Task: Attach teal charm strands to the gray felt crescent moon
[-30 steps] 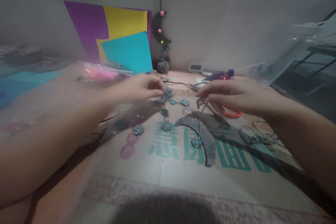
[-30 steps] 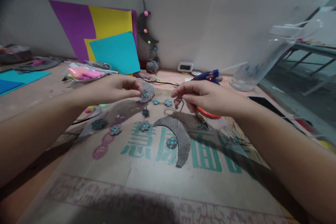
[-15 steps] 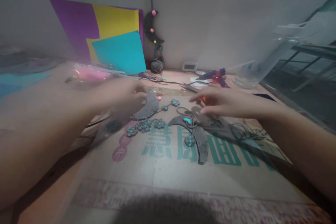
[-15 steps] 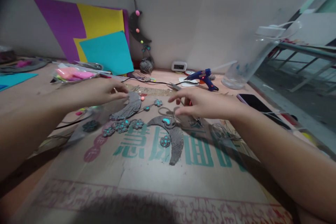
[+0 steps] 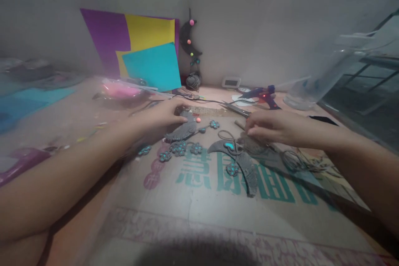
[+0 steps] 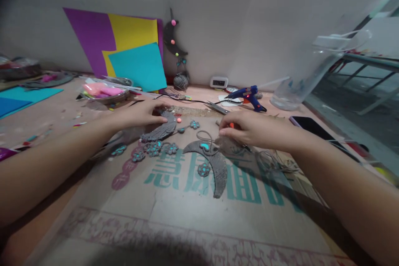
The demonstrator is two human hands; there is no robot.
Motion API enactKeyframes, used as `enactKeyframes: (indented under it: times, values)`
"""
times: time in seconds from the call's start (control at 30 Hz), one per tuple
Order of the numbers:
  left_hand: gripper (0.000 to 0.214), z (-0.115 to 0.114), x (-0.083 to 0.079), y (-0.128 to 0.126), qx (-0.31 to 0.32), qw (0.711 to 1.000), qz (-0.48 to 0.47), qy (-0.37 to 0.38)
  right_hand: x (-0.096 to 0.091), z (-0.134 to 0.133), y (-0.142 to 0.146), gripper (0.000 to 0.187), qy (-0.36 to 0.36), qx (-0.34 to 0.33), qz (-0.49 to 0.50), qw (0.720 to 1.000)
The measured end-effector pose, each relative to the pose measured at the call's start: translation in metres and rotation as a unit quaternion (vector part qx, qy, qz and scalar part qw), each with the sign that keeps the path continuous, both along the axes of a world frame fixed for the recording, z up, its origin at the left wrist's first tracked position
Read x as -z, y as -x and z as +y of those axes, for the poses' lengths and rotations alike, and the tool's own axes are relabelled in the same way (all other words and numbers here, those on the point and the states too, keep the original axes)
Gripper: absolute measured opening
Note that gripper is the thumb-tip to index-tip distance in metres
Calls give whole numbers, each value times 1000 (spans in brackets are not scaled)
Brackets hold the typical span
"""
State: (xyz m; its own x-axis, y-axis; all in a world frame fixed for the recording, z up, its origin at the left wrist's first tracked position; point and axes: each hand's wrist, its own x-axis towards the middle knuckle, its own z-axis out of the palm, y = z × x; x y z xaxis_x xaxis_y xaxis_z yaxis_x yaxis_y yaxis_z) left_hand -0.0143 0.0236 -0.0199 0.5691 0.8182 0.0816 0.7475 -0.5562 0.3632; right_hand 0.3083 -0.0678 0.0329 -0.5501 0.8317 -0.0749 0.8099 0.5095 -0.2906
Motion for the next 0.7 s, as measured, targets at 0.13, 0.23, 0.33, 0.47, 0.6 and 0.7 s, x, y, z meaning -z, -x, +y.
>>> enactKeyframes:
  times: [0.13,0.23,0.33,0.47,0.6,0.7]
  values:
    - [41,2,-2,7,-62,998,19,10,-10,-3,9,39,-33,61,14,997]
    - [38,0,-16,13,-89,996,-16,24,-8,-4,15,34,-84,73,44,993]
    - [33,-9,-43,15,-91,982,-158,55,-10,-5,25,33,-116,98,89,984]
    - [21,-28,-81,11,-85,951,-299,3,-11,10,45,35,-106,45,135,984]
    - [23,-44,-110,13,-40,937,-330,-109,3,51,69,38,-76,-5,131,988]
    - [26,-54,-131,19,-41,923,-350,-154,20,74,88,42,-28,-49,70,996]
